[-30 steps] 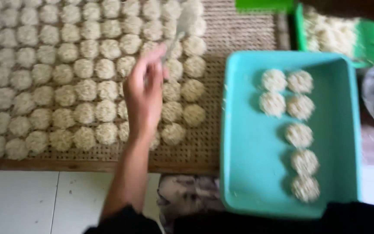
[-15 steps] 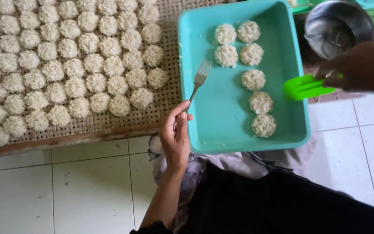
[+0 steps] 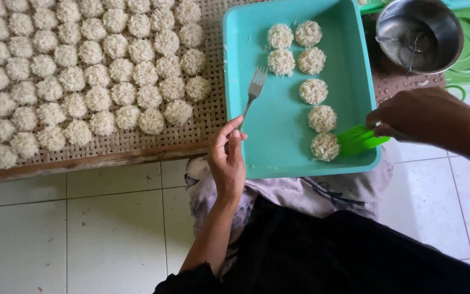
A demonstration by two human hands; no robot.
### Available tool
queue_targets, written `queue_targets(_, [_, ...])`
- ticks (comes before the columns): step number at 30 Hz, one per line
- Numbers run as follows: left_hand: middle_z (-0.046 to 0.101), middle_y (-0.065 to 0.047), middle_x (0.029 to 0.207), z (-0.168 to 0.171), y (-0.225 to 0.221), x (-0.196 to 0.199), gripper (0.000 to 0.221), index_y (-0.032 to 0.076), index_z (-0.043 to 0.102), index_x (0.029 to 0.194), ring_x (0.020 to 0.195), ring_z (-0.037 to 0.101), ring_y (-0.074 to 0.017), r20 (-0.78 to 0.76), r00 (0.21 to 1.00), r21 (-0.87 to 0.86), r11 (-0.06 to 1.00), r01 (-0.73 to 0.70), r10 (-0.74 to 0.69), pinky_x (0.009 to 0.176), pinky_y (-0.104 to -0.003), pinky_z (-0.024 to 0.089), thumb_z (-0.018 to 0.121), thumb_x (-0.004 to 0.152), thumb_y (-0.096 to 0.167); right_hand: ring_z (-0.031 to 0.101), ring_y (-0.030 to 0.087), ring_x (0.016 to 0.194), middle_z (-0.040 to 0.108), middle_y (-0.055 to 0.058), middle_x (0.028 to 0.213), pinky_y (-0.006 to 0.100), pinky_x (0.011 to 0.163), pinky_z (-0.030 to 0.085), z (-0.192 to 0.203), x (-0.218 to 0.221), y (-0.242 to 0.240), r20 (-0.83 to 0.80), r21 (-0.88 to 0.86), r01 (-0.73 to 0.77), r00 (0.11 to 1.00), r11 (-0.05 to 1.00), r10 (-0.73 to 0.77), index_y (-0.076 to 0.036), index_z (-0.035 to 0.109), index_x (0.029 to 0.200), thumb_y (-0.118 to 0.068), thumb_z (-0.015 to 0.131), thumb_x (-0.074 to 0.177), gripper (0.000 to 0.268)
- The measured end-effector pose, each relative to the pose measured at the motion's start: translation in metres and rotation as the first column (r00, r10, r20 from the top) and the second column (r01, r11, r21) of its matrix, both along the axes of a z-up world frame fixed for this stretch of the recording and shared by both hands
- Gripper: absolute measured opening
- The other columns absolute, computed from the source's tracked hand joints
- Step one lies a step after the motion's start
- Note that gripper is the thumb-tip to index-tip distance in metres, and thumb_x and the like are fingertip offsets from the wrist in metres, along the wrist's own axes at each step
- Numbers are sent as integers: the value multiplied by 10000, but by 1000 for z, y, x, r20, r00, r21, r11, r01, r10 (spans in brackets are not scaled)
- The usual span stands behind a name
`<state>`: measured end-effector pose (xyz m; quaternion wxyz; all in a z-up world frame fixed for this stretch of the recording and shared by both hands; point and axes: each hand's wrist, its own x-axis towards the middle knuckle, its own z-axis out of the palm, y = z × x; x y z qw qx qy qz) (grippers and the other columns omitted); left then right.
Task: Transferring small noodle-like food balls from a large woven tray to a blue plastic tray using a fork and spatula
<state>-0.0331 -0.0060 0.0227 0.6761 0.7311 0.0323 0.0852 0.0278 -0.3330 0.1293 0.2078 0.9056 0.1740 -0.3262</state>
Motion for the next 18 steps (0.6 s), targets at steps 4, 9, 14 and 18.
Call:
queue_targets(4, [664, -40, 970, -3, 6, 2, 298, 67, 670, 1279, 889, 637, -144, 16, 1000, -50, 999, -18, 19, 825, -298, 531, 514, 1055, 187, 802, 4, 808, 795, -243, 1028, 212, 716, 632, 5, 10, -4, 35, -132, 46, 999, 990, -42, -471, 672, 1156, -392, 578, 928, 259])
queue_targets(9, [619, -42, 951, 1, 16, 21, 297, 79, 685, 1262, 883, 643, -149, 66, 997, 26, 999, -32, 30, 811, -295, 525, 529, 1054, 222, 729, 170, 677, 759, -56, 926, 318, 702, 607, 31, 50, 5, 545, -58, -221, 810, 974, 216, -331, 687, 1051, -429, 487, 1060, 223])
queue_targets(14, [685, -18, 873, 0, 20, 42, 272, 107, 720, 1225, 722, 599, -115, 17, 998, 120, 990, -69, 67, 630, -269, 500, 550, 1034, 196, 709, 54, 432, 747, 2, 938, 156, 305, 590, 26, 90, 63, 467, -273, -215, 822, 938, 325, -234, 603, 1352, -240, 490, 1061, 312])
queue_targets(18, [723, -54, 879, -9, 20, 59, 293, 65, 716, 1206, 771, 668, -145, 81, 995, 142, 988, -61, 50, 661, -295, 535, 523, 1030, 196, 692, 126, 568, 724, -8, 883, 272, 451, 542, -2, 111, 70, 556, -227, -250, 760, 941, 336, -164, 659, 1026, -197, 605, 956, 94])
